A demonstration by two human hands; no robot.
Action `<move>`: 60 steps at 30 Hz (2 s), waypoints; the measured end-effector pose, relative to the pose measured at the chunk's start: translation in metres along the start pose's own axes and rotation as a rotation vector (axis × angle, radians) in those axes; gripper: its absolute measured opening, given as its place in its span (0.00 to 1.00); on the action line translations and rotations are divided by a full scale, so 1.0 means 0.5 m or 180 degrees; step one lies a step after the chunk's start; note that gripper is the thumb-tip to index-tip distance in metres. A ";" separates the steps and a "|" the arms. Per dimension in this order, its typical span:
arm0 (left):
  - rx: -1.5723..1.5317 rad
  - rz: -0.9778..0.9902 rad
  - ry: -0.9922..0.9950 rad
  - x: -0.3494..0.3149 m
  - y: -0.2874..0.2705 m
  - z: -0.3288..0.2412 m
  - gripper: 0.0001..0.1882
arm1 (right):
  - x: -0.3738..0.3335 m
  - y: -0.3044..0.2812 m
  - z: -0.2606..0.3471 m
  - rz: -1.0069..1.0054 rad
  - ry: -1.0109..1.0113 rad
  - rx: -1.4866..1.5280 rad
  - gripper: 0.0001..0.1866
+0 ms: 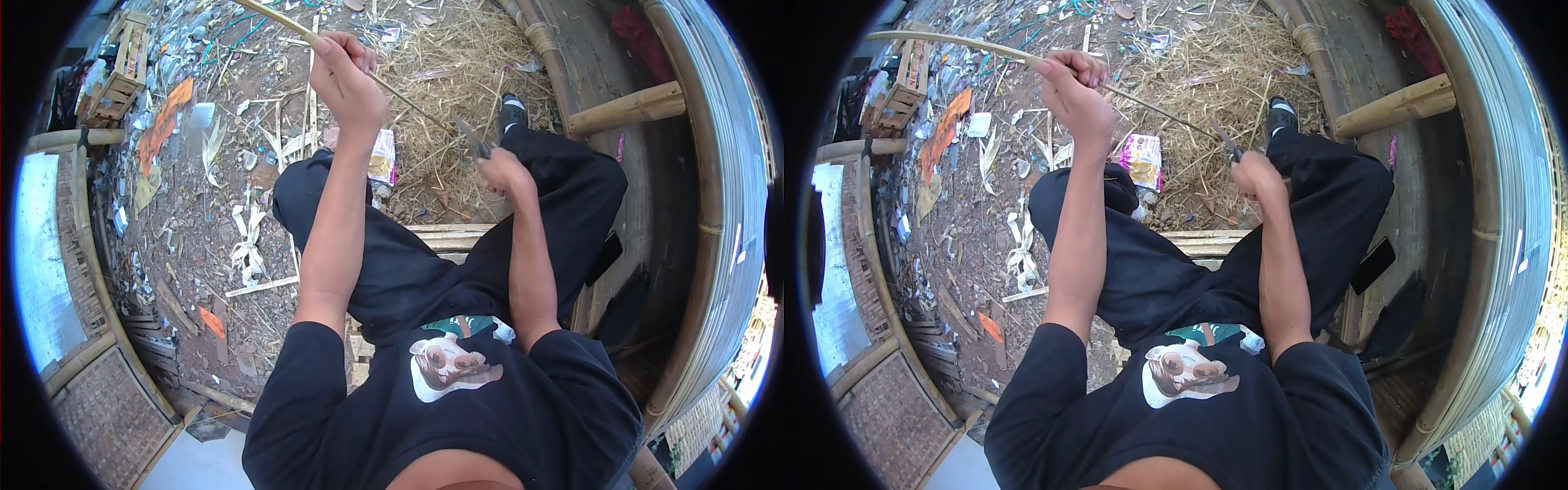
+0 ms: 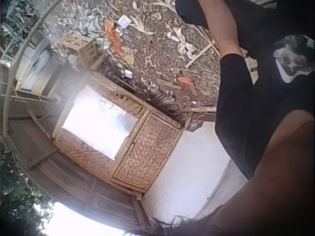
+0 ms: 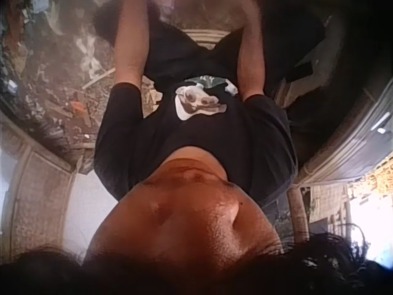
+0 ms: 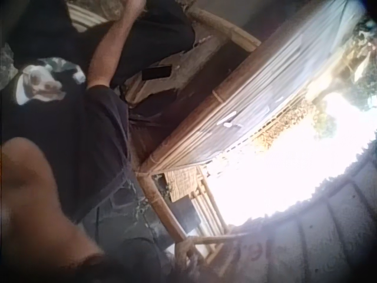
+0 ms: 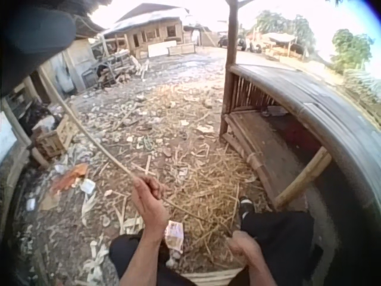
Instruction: The person whittles a thin bamboo stick with a knife, scraping bark and smoothing the surface while rotating the stick by hand.
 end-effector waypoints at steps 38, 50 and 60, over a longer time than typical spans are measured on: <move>-0.0516 0.0609 0.0078 -0.067 0.074 0.038 0.28 | 0.142 0.187 -0.051 -0.2098 -0.1519 0.0099 0.11; -0.0556 0.0400 -0.0207 -0.056 0.049 0.029 0.28 | -0.136 -0.010 0.156 -0.2335 -0.2326 0.1877 0.12; -0.0430 0.0579 -0.0027 -0.067 0.064 0.027 0.29 | 0.094 0.214 -0.033 -0.1986 -0.0982 0.0270 0.12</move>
Point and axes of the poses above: each hand's wrist, its own x-axis towards the middle knuckle, its own y-axis out of the palm, z = x × y, the point moved 3 cm from there along x, towards the middle knuckle, and after that the axes turned 9 degrees about x, right-handed, at the moved point
